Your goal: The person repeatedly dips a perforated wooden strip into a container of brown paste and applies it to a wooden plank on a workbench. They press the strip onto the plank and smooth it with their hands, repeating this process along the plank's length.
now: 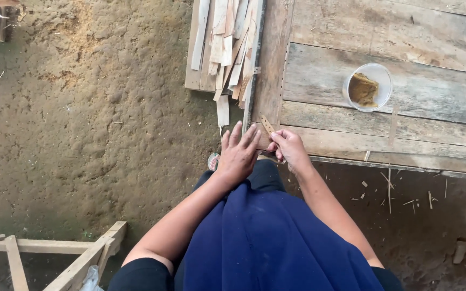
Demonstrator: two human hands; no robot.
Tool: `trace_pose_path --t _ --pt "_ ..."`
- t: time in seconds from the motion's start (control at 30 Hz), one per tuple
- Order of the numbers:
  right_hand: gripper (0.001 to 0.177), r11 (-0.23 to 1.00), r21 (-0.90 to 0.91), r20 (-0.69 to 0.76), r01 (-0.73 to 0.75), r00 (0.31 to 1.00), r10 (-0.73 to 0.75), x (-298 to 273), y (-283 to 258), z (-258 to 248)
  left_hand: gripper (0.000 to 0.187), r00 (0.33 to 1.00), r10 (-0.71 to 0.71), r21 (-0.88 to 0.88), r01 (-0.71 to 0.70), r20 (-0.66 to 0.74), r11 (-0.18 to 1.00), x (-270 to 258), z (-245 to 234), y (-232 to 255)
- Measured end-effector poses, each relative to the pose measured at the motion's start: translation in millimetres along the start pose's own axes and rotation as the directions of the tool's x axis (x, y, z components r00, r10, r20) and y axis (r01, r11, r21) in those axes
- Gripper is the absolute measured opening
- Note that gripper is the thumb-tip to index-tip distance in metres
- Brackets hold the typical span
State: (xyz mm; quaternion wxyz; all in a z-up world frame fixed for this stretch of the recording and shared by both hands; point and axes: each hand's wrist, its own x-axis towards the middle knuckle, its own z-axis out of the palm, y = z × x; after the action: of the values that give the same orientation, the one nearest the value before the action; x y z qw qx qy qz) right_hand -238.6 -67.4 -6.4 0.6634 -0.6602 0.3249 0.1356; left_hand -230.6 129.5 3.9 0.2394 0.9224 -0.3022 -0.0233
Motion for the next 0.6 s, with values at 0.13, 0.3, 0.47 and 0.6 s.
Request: trace_pose_path --t 0.13,0.3,0.47,0.6 --pt "0.020 1.000 0.002 -0.034 -0.025 0.999 0.025 4.1 3.9 -0.5 0.059 0.998 0.027 0.024 -0.029 0.049 0.999 14.2 4.5 -2.3" --pt "0.018 0.999 -0.017 -0.056 -0.039 0.998 0.038 -5.5 -9.0 5.2 0.060 0.996 0.049 0.109 -0.057 0.072 0.992 31.1 25.6 -10.6" --pt "0.018 0.999 -0.032 -0.062 -0.041 0.997 0.039 -5.6 -9.9 7.1 0.055 0.998 0.064 0.128 -0.067 0.028 0.990 33.5 30.9 -9.5" --pt "0.018 0.997 -0.035 -0.052 -0.069 0.996 0.067 -1.0 -5.9 6.2 0.053 0.999 0.038 0.123 -0.043 0.039 0.991 34.9 24.7 -7.7"
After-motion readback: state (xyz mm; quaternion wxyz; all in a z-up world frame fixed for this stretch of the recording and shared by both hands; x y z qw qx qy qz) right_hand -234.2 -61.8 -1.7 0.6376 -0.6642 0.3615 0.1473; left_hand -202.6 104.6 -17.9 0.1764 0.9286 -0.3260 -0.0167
